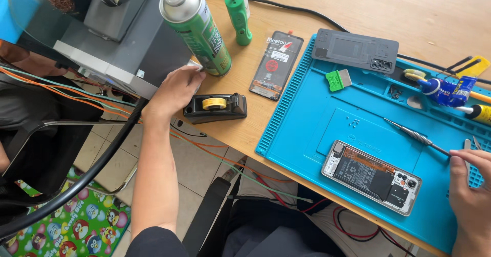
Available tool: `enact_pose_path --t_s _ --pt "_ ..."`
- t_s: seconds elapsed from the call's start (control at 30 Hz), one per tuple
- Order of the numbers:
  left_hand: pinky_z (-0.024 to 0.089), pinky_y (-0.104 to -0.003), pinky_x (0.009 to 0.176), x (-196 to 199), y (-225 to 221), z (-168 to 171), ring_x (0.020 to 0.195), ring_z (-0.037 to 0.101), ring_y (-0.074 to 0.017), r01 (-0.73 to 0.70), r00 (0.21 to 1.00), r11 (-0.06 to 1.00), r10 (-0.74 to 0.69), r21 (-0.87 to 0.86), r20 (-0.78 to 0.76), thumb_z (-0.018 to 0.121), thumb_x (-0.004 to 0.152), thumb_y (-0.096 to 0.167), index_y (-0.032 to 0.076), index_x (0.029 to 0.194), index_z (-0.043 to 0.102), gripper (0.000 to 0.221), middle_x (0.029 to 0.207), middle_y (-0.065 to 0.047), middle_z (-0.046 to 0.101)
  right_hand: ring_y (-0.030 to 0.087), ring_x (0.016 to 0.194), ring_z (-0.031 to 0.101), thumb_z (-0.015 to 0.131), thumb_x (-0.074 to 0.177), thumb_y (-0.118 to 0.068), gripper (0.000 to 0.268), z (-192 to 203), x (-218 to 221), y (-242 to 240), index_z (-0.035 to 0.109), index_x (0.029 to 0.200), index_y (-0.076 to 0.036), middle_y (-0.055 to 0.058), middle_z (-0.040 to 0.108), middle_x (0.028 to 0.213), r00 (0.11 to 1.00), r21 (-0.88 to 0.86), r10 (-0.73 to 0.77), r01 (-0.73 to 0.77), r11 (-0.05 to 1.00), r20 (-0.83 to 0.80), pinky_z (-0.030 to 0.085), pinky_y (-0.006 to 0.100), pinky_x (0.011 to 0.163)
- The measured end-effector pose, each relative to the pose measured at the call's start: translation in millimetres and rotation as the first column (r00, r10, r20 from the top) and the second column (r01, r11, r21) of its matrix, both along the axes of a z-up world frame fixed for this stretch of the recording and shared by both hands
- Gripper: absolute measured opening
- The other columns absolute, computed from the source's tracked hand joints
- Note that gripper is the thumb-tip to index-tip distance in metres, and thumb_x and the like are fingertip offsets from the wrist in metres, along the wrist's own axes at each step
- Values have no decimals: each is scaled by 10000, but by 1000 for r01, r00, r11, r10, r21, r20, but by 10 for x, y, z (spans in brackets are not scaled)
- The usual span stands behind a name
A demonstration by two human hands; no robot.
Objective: The person uses a screwdriver to remove screws from a disassembled smartphone on a blue mat, then connects a charging cable to the phone and checks the screen. The person then uses a spray can and a cloth to clean the back cover of the phone.
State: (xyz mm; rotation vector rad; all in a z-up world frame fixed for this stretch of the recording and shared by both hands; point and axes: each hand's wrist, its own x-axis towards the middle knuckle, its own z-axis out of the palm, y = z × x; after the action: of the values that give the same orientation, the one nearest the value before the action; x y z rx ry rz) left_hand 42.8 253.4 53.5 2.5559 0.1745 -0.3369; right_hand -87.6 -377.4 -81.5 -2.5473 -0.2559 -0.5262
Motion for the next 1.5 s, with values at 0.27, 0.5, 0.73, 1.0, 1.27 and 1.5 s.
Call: enact_pose_path --t_s 0.27,0.5,0.73,1.0,1.27,1.5 --pt "514 -418 1026 -339 -56 -98 1134 674 -322 30 588 992 82 -123 805 658 1014 7 -54 1126 718 141 1208 -184 710 450 1292 641 676 1265 68 128 39 -5 20 729 1333 162 333 670 1341 999 -9 -34 34 999 24 524 530 1186" --pt "619 -289 870 -910 -1302 -7 943 721 -188 84 577 700 546 -709 608 728 976 100 36 1114 617 189 1060 -113 687 456 1193 649 612 1216 97 115 615 -93 529 682 1255 180 348 667 1269 986 128 -19 -3 992 168 523 536 1130" --pt "584 -248 701 -1202 -2519 46 819 744 -144 155 961 245 188 -957 204 729 948 153 67 1000 644 131 903 -69 758 325 1455 487 686 894 -590 844 1238 -75 1692 465 1466 -10 194 523 1516 833 748 548 -313 585 -80 457 453 1212" --pt "513 -264 778 -1196 -2538 -8 798 643 -131 225 971 482 -35 -847 238 655 984 274 117 1350 468 441 871 -54 717 239 963 780 682 966 -170 200 728 -294 1853 728 1084 -15 133 783 1086 928 791 372 -203 577 -33 625 321 810" --pt "563 -349 850 -1354 -2393 -96 960 692 -264 644 753 582 -368 -496 546 691 978 59 18 1268 623 301 1071 -133 658 226 687 538 635 983 -147 146 848 -433 1891 693 999 -14 83 662 813 925 725 379 -284 627 34 439 344 667" --pt "545 -382 854 -1500 -2386 50 935 640 -302 677 722 524 -338 -517 603 603 1023 63 9 1087 634 89 1045 -166 609 300 1259 579 793 918 -395 601 772 -612 2126 554 1357 -61 181 569 1306 899 905 432 -240 351 71 516 426 1077"
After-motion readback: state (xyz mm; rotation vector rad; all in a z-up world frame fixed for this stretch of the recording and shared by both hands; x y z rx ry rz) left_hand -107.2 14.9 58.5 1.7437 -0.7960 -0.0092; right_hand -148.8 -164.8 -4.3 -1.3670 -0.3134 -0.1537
